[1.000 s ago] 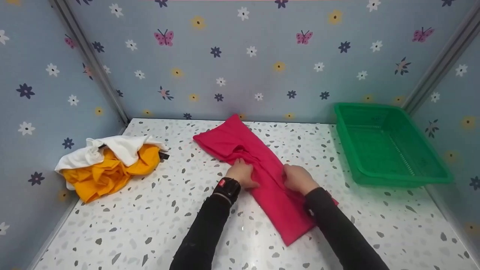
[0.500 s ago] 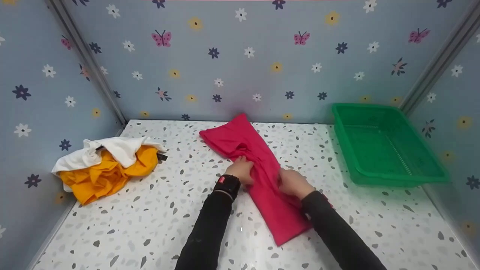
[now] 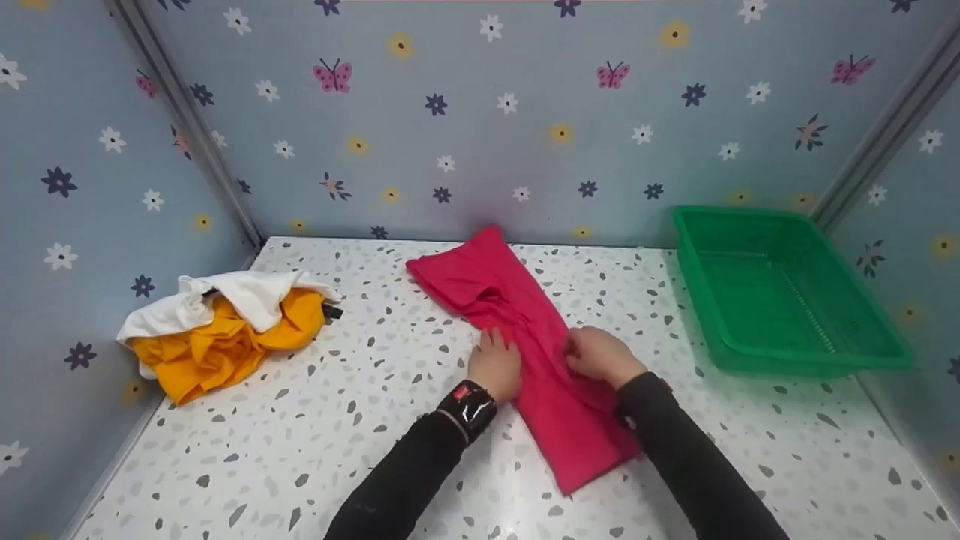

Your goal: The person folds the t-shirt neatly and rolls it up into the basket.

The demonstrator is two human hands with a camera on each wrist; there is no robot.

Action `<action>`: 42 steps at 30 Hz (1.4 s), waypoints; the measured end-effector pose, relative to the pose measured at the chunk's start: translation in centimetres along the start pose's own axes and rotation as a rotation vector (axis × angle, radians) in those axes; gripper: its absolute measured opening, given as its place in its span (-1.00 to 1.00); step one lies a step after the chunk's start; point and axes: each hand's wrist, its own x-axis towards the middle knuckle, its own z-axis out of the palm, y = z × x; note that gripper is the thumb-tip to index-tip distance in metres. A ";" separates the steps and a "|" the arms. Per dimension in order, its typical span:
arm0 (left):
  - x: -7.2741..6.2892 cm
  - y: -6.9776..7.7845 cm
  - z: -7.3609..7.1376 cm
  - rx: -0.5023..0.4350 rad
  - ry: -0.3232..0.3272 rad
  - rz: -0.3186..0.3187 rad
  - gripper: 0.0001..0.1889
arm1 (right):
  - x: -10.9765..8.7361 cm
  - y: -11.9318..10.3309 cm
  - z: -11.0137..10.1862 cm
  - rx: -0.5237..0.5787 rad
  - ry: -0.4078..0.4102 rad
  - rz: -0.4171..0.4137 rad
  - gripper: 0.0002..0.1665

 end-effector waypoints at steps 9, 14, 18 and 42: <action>-3.3 3.6 -0.7 0.006 -0.067 0.017 -0.40 | 1.3 0.5 -1.0 -0.066 0.063 -0.041 -0.82; -4.5 4.6 -0.8 -0.020 -0.099 0.050 -0.36 | 2.4 0.8 -0.8 -0.054 0.038 0.007 -0.69; -4.7 4.7 -0.5 -0.052 -0.088 0.038 -0.35 | 3.1 0.9 -0.3 -0.042 0.048 0.045 -0.60; -0.6 2.6 0.5 0.031 -0.023 -0.132 0.05 | 1.9 -0.3 1.7 0.020 0.077 -0.052 -0.90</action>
